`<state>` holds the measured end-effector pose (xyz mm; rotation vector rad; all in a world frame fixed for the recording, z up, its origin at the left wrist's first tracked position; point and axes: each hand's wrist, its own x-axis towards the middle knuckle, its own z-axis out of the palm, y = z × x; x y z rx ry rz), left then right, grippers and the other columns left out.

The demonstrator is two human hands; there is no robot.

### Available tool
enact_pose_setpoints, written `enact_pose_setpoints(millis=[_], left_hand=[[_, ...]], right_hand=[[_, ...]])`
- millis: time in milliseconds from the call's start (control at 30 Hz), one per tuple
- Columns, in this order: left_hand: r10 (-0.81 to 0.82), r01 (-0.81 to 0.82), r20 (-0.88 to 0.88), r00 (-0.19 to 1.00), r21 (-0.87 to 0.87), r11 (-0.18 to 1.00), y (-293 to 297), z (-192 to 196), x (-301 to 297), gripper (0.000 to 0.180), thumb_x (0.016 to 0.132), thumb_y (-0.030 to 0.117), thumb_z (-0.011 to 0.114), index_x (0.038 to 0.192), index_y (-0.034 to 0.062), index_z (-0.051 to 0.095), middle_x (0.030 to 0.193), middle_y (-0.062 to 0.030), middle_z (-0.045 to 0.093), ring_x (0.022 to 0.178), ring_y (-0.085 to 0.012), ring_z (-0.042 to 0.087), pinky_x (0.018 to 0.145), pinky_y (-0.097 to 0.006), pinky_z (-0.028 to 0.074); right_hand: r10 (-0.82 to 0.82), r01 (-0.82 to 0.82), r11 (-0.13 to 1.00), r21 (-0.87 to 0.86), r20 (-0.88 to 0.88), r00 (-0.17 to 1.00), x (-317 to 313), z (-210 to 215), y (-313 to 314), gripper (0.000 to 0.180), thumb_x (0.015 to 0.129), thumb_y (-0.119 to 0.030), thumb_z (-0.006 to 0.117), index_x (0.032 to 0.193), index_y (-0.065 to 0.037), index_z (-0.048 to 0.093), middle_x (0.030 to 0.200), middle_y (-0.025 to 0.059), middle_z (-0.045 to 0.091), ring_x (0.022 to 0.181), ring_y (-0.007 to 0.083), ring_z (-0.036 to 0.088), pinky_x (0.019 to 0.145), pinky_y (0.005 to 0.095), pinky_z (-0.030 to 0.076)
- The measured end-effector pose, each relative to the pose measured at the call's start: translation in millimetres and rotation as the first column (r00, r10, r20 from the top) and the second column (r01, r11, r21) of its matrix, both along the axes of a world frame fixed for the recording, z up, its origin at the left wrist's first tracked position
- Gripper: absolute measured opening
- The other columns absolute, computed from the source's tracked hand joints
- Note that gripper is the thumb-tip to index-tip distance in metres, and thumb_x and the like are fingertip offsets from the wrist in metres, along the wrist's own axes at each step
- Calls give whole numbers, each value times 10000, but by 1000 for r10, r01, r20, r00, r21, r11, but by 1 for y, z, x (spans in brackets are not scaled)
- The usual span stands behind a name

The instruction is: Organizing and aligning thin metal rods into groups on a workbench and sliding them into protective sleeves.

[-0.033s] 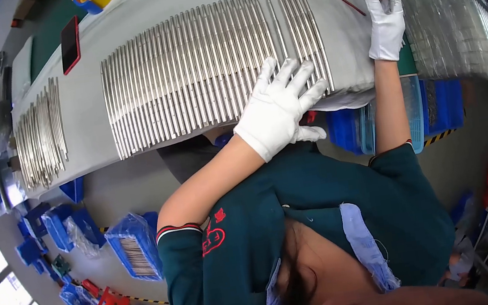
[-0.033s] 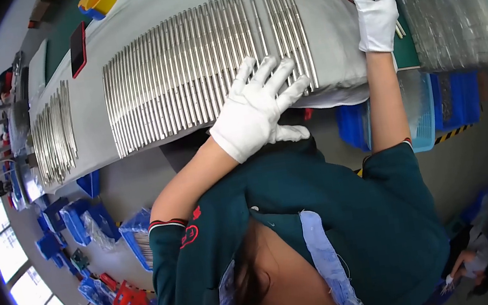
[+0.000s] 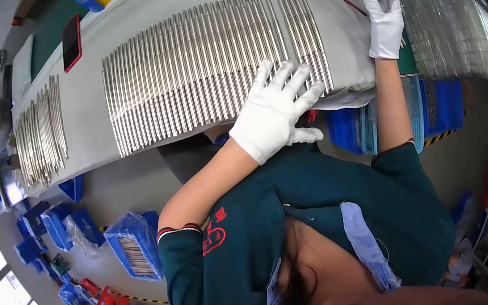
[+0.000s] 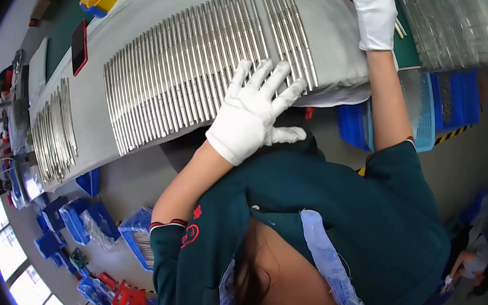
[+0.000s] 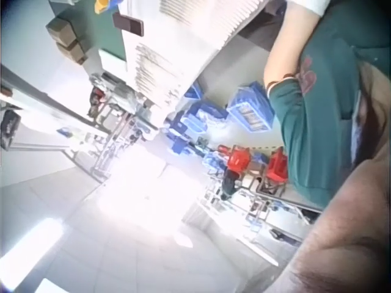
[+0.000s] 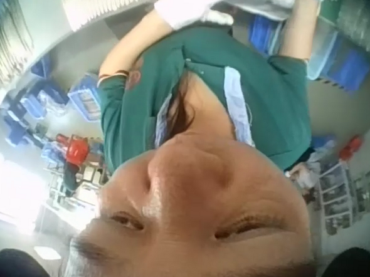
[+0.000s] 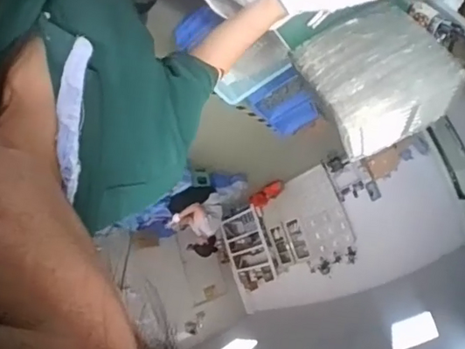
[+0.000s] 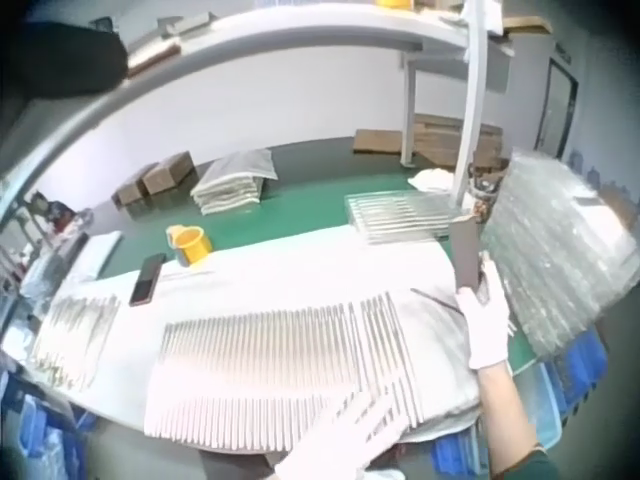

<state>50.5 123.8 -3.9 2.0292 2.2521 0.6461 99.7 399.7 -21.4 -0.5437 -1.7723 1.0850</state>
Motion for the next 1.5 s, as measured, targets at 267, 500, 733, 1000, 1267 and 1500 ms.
enact_pose_setpoints(millis=[267, 500, 733, 1000, 1267, 1500], left_hand=[[495, -489, -84, 865, 83, 868, -130, -5, -13, 703, 769, 478, 686, 1259, 5, 510, 1253, -213, 533, 1192, -388, 484, 1053, -540, 290], [791, -772, -80, 606, 181, 610, -206, -24, 3, 651, 875, 317, 646, 1416, 67, 382, 1433, -153, 413, 1332, -365, 369, 1117, -487, 247], [848, -819, -138, 512, 217, 531, -226, -32, -21, 635, 892, 357, 615, 1414, 73, 392, 1424, -156, 422, 1330, -362, 371, 1111, -481, 264], [766, -774, -338, 546, 144, 616, -195, -37, -64, 714, 841, 555, 578, 1389, 119, 441, 1397, -160, 452, 1265, -407, 423, 1065, -541, 290], [741, -772, -375, 557, 97, 629, -197, -43, -66, 701, 808, 554, 601, 1372, 159, 473, 1395, -135, 463, 1263, -408, 425, 1049, -568, 286], [574, -839, 701, 423, 63, 541, -168, -7, -20, 546, 932, 398, 550, 1278, -23, 520, 1172, -137, 603, 972, -219, 610, 883, -332, 454]], right_hand=[[50, -410, 831, 376, 683, 729, -69, 84, -45, 547, 703, -254, 724, 1172, -28, 557, 1006, 169, 634, 861, 305, 620, 787, 373, 491], [113, -537, 705, 463, 675, 729, -125, 49, -21, 671, 775, -472, 633, 1296, -72, 497, 1413, 181, 404, 1262, 358, 421, 1060, 406, 335], [139, -655, 375, 656, 659, 740, -109, 54, -92, 591, 862, -416, 590, 1324, -67, 469, 1377, 190, 441, 1269, 334, 421, 1076, 407, 325], [111, -734, 250, 631, 734, 670, -98, 2, -85, 568, 917, -435, 461, 1375, -104, 418, 1433, 166, 365, 1325, 330, 333, 1111, 413, 267], [142, -720, 315, 618, 719, 680, -88, 1, -72, 581, 922, -447, 455, 1385, -98, 405, 1412, 164, 392, 1293, 320, 375, 1098, 402, 287], [303, -741, 270, 615, 676, 671, -111, 1, -99, 599, 928, -440, 452, 1374, -43, 402, 1375, 167, 429, 1259, 316, 408, 1076, 398, 313]])
